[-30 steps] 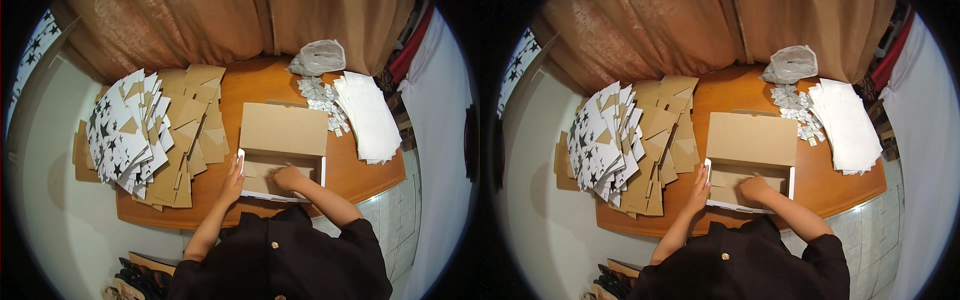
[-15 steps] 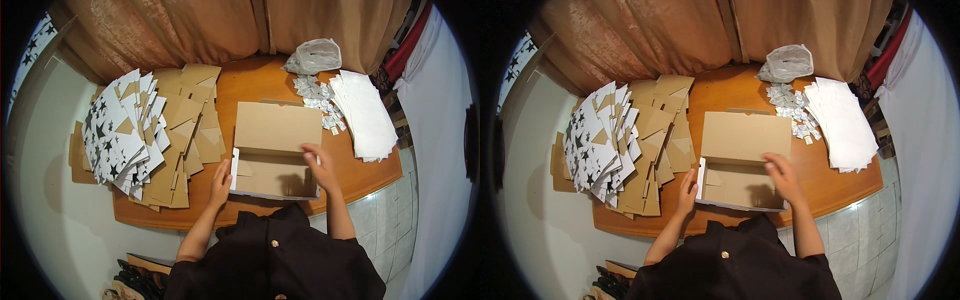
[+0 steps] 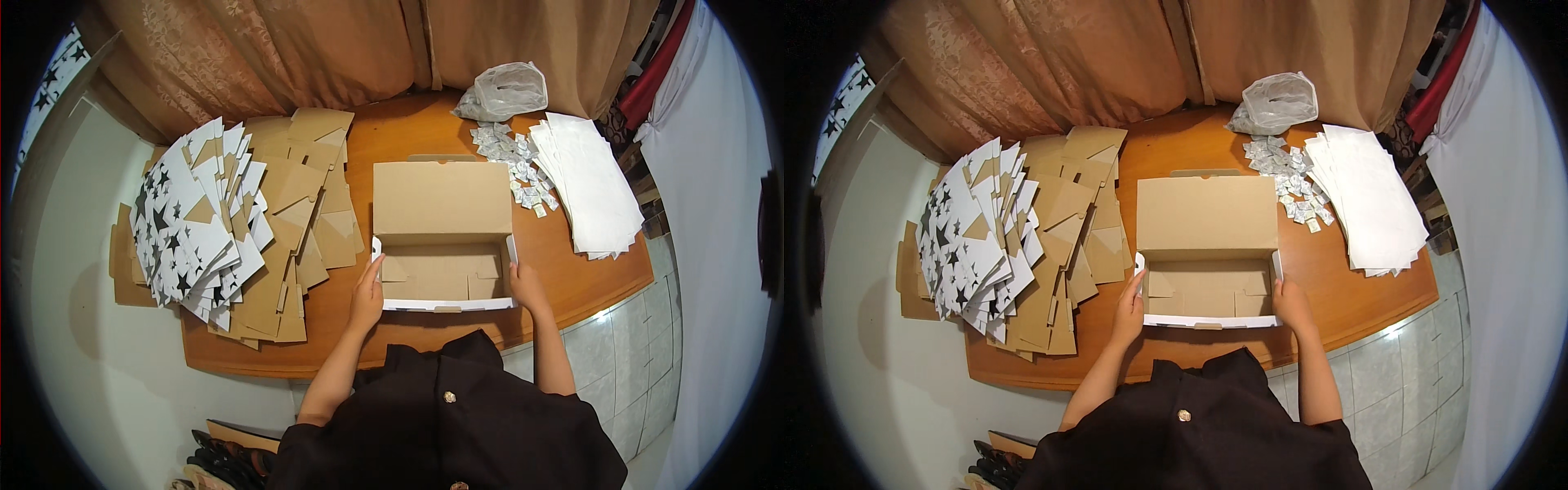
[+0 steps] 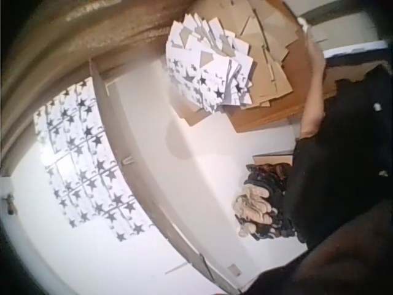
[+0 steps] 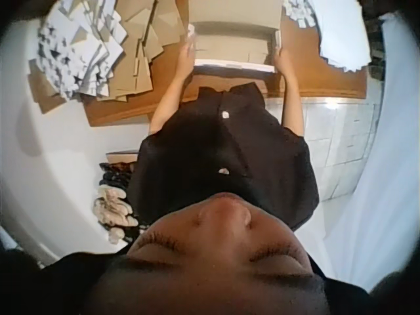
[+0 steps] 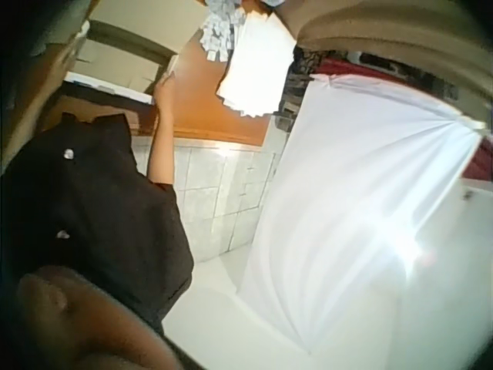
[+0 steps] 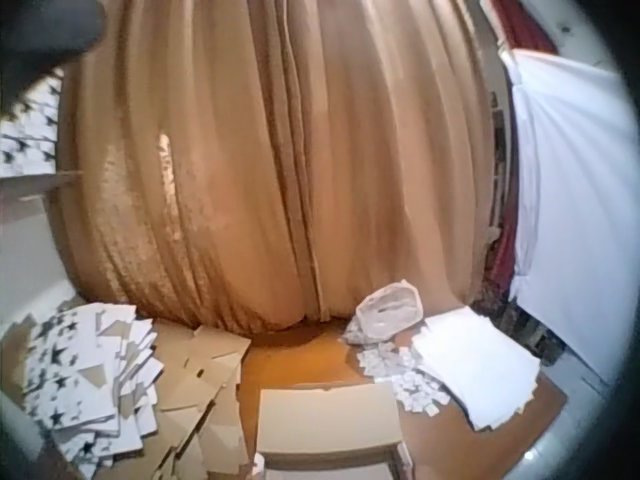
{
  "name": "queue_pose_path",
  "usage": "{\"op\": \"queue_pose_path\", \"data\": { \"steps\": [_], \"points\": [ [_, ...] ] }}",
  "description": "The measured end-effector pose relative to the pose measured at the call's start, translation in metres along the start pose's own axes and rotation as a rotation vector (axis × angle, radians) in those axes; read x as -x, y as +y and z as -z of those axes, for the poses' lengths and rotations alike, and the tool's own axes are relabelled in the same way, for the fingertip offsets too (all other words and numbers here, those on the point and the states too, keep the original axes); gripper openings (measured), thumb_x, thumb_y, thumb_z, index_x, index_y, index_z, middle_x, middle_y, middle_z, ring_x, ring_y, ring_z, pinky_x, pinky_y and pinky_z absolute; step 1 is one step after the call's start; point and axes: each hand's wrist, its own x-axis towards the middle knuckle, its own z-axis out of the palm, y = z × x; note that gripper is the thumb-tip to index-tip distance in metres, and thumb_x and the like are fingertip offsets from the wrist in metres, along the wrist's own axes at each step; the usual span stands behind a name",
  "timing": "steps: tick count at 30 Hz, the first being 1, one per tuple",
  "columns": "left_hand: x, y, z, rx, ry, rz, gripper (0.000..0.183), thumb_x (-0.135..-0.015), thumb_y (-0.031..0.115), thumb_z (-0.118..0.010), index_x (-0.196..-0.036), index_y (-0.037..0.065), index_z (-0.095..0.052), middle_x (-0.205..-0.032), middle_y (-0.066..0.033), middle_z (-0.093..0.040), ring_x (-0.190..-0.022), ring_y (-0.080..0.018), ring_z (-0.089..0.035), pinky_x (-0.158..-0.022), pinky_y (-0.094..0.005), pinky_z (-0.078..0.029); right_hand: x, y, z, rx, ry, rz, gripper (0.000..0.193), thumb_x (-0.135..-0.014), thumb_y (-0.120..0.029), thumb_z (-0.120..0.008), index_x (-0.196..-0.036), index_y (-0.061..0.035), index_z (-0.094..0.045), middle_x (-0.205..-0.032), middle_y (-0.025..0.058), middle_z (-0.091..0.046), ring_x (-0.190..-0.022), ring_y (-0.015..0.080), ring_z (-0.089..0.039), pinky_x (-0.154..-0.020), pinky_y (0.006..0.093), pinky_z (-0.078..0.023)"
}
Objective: Assembling cardboard shoe boxes, inserting tissue paper, and stacking them on a shelf.
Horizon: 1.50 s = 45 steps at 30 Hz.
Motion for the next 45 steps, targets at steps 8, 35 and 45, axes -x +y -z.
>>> {"op": "queue_pose_path", "data": {
  "steps": [8,35,45],
  "points": [
    [0.022,-0.002,0.007,-0.357,0.278,-0.608,0.022,-0.075,0.013,-0.067,-0.097,0.008,-0.064,-0.099,-0.0112,-0.062,-0.095,-0.0268,-0.061,-0.087,-0.0441,-0.044,0.016,-0.007,0.002,-0.614,0.458,0.190,0.026,-0.089,-0.017,-0.053,-0.108,0.0002,-0.057,-0.099,0.0187,-0.060,-0.095,0.0332,-0.056,-0.081,0.0416,-0.044],
    [0.006,0.035,-0.001,-0.445,0.142,-0.563,0.020,-0.075,0.017,-0.060,-0.091,0.006,-0.065,-0.091,-0.0108,-0.063,-0.089,-0.0286,-0.060,-0.087,-0.0418,-0.042,-0.067,0.062,0.045,-0.029,0.646,0.018,0.028,-0.077,-0.016,-0.063,-0.102,-0.0032,-0.062,-0.105,0.0138,-0.060,-0.101,0.0306,-0.054,-0.096,0.0463,-0.037],
    [-0.015,0.036,0.001,-0.358,0.210,-0.581,0.015,-0.072,0.015,-0.059,-0.082,0.005,-0.065,-0.081,-0.0108,-0.059,-0.080,-0.0298,-0.058,-0.073,-0.0394,-0.045,-0.098,0.139,0.059,0.398,0.726,-0.248,0.016,-0.078,-0.019,-0.064,-0.087,-0.0054,-0.063,-0.084,0.0101,-0.064,-0.081,0.0281,-0.061,-0.103,0.0566,-0.025]
  ]
}}
